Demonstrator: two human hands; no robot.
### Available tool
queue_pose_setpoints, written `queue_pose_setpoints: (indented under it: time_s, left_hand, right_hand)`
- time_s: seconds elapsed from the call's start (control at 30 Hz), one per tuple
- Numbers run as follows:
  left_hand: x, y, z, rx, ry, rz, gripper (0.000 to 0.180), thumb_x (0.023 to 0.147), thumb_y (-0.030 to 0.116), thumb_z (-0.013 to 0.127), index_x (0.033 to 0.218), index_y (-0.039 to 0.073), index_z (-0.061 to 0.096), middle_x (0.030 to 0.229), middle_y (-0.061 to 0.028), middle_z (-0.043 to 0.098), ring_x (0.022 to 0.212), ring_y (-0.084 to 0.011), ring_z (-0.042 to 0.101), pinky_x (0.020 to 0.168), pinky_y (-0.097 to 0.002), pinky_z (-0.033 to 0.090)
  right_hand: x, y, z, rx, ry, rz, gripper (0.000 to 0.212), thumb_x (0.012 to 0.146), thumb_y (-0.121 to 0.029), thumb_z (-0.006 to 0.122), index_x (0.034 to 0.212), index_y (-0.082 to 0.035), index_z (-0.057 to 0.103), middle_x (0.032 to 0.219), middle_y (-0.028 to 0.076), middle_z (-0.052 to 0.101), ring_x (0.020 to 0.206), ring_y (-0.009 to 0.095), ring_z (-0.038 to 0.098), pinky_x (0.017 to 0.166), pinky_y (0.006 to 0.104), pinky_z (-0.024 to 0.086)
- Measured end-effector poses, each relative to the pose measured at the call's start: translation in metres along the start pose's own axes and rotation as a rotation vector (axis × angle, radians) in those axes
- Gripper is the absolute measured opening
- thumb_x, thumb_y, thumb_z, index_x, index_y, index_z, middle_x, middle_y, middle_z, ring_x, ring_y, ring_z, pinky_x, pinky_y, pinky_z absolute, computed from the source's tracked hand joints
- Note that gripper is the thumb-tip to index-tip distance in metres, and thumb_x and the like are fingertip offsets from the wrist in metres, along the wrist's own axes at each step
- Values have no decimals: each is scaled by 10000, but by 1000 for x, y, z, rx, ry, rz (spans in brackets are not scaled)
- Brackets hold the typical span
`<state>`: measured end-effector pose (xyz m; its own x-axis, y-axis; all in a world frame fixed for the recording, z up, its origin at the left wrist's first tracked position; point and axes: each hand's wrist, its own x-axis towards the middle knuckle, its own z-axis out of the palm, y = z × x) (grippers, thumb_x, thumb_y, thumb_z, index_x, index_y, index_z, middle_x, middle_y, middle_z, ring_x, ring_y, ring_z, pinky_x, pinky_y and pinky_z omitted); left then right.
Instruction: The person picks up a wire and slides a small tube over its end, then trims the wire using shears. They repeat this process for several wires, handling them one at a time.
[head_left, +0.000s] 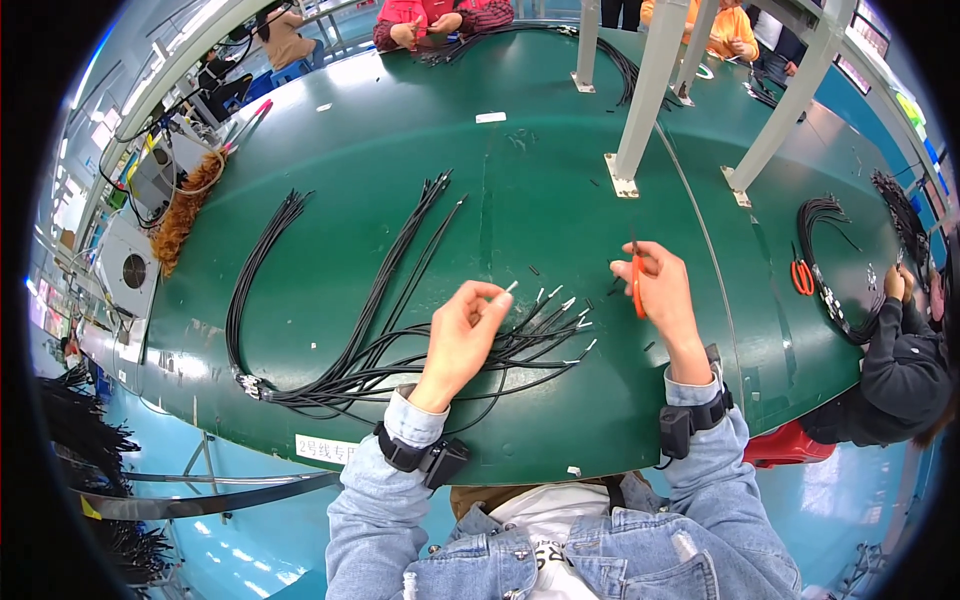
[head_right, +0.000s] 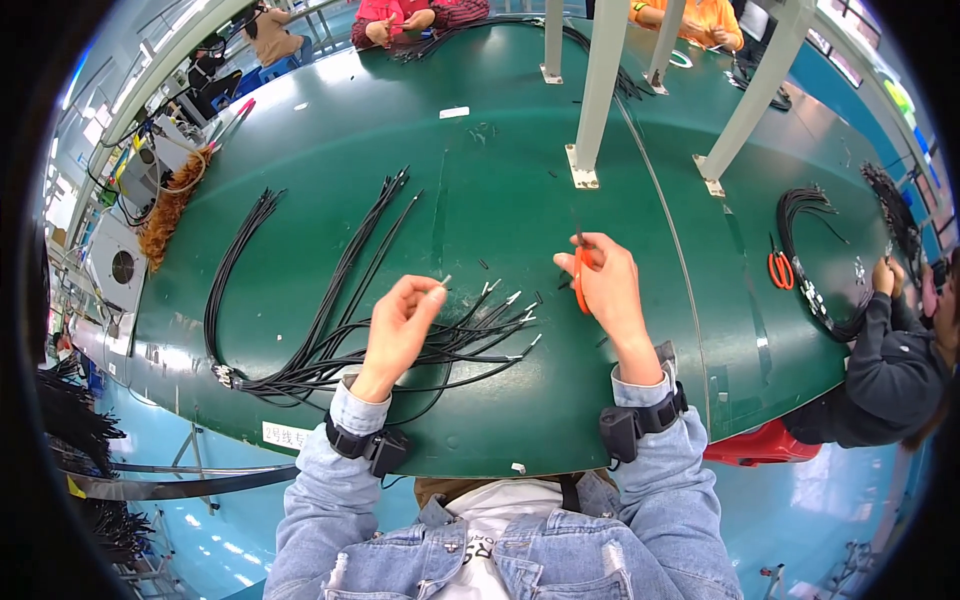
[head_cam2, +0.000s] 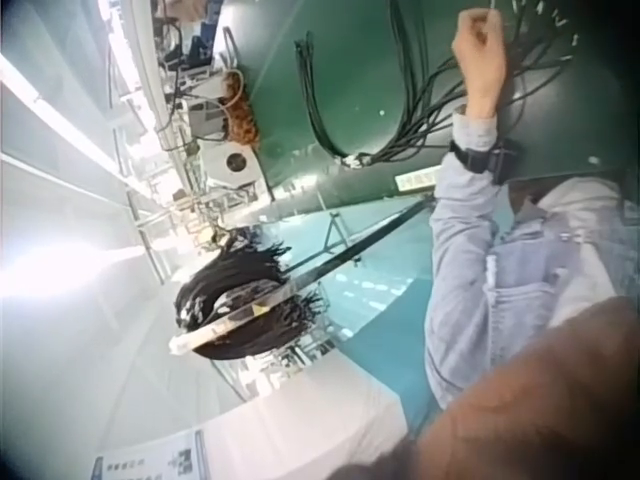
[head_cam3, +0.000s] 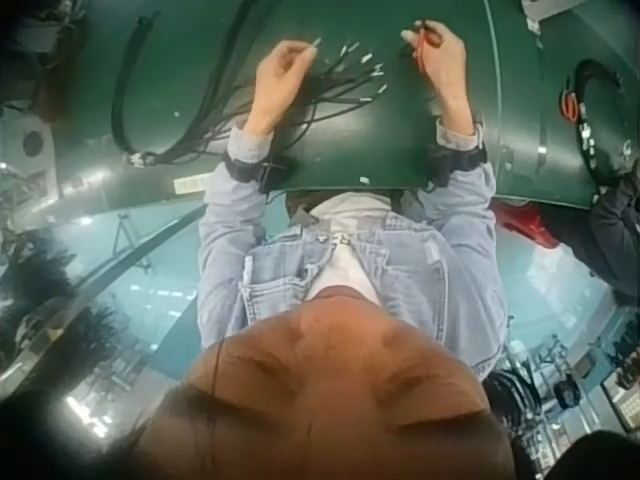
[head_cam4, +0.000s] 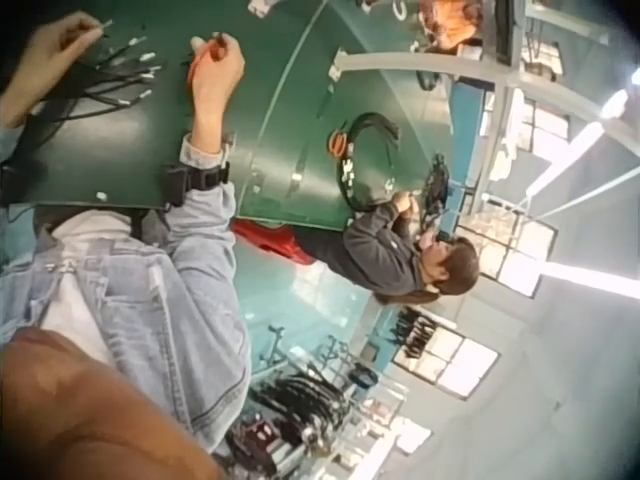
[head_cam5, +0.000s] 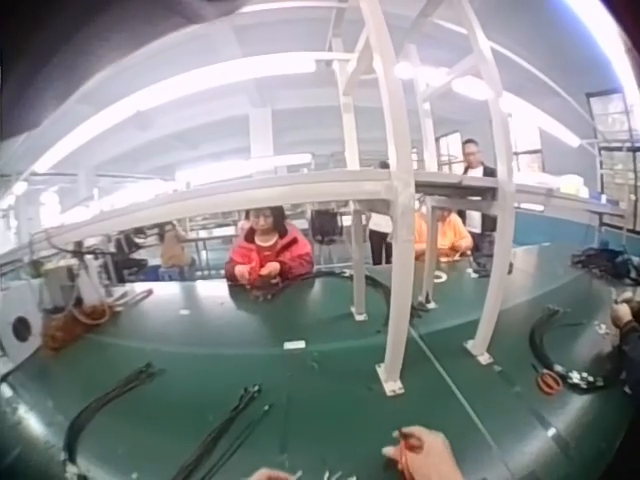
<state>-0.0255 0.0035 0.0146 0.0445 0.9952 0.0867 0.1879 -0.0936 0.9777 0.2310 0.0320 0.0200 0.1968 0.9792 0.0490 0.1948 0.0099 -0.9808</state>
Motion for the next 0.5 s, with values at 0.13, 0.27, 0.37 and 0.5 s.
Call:
queue_pose_setpoints:
  time_s: [0.13,0.27,0.37,0.5]
  left_hand:
    - [1,-8,6,315,-60,30,129,845,106,593,887,-14,608,652,-36,563,590,-75,495,551,-228,403]
    - [5,-20,11,446,-21,155,170,801,137,640,869,-18,638,701,-97,602,616,-158,559,573,-290,430]
    - [8,-19,16,538,-29,237,193,768,160,669,850,-14,654,734,-129,616,644,-227,593,589,-334,441]
    - [7,-17,18,521,-115,123,216,740,195,691,838,5,663,769,-127,627,692,-296,601,620,-367,446]
  right_hand:
    - [0,6,7,-204,2,-77,286,819,-126,645,1026,41,540,795,90,618,665,98,568,551,230,443]
    - [-10,-9,18,112,-141,45,293,860,-177,599,1052,30,526,761,72,587,608,91,519,523,234,414]
    - [-15,-16,19,309,-255,179,302,893,-211,550,1084,20,512,731,50,554,551,93,465,500,233,381]
    - [-21,-24,22,544,-354,236,306,919,-227,501,1089,28,504,716,51,528,536,108,458,477,235,369]
